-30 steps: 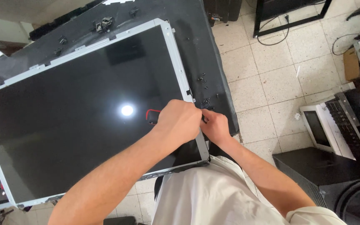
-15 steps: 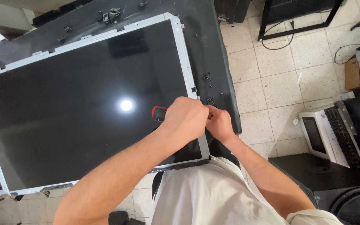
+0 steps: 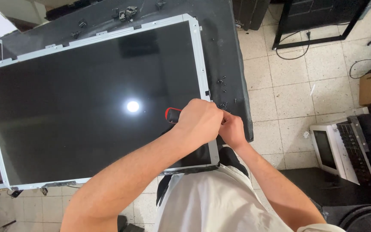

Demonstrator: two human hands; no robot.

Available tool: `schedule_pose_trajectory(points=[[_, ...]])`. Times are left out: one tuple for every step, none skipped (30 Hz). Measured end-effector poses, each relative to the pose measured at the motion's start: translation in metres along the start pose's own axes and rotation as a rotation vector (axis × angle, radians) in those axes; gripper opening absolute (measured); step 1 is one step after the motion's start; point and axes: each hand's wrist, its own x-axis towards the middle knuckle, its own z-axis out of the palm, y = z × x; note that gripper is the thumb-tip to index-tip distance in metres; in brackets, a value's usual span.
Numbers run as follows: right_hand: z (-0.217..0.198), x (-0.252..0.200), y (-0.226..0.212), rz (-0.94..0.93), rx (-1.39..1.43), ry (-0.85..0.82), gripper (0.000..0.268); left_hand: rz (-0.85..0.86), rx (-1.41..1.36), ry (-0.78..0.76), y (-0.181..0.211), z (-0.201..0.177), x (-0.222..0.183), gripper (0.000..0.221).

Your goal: Removing screws from the frame of a television using a screwdriver to disassemble it for repair.

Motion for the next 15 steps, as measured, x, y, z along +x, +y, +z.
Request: schedule_pose_trajectory(points=[[0.003,0.001,0.007,0.001,-0.001,-0.001,0.038,-0.001,-0.001,0.0,0.0,0.001,-0.001,0.036],[0.005,0.002,0.015,0.01,-0.001,-0.001,0.038,0.016,0.025,0.0,-0.001,0.002,-0.001,0.034],[0.007,0.004,0.022,0.019,-0.002,0.0,0.038,0.034,0.051,0.001,-0.001,0.002,-0.002,0.032],[0.006,0.003,0.021,0.019,-0.004,-0.001,0.038,0.034,0.05,0.002,-0.001,0.005,-0.001,0.032],[0.006,0.002,0.02,0.024,0.003,-0.002,0.038,0.026,0.075,0.017,-0.001,0.007,0.0,0.033],[0.005,0.002,0.019,0.028,0.009,-0.003,0.037,0.017,0.101,0.031,-0.001,0.009,0.0,0.033],[0.005,0.002,0.019,0.027,0.009,-0.005,0.037,0.015,0.101,0.032,-0.001,0.007,0.0,0.033],[0.004,0.003,0.019,0.022,0.0,-0.01,0.036,0.025,0.097,0.037,-0.001,0.005,0.0,0.034],[0.003,0.002,0.019,0.019,-0.009,-0.015,0.036,0.034,0.09,0.041,-0.001,0.004,0.0,0.035],[0.004,0.003,0.021,0.019,-0.01,-0.018,0.036,0.032,0.089,0.041,0.002,0.002,-0.001,0.035],[0.004,0.003,0.023,0.015,-0.027,-0.018,0.036,0.009,0.107,0.067,0.005,0.0,-0.002,0.036],[0.004,0.004,0.025,0.011,-0.043,-0.019,0.037,-0.014,0.125,0.092,0.007,-0.003,-0.003,0.036],[0.004,0.005,0.025,0.012,-0.043,-0.02,0.037,-0.014,0.124,0.091,0.004,-0.002,-0.001,0.036],[0.004,0.005,0.025,0.004,-0.035,-0.023,0.038,-0.013,0.07,0.024,0.001,-0.001,0.002,0.038],[0.004,0.006,0.025,-0.003,-0.027,-0.025,0.038,-0.01,0.016,-0.044,-0.003,0.0,0.005,0.039]])
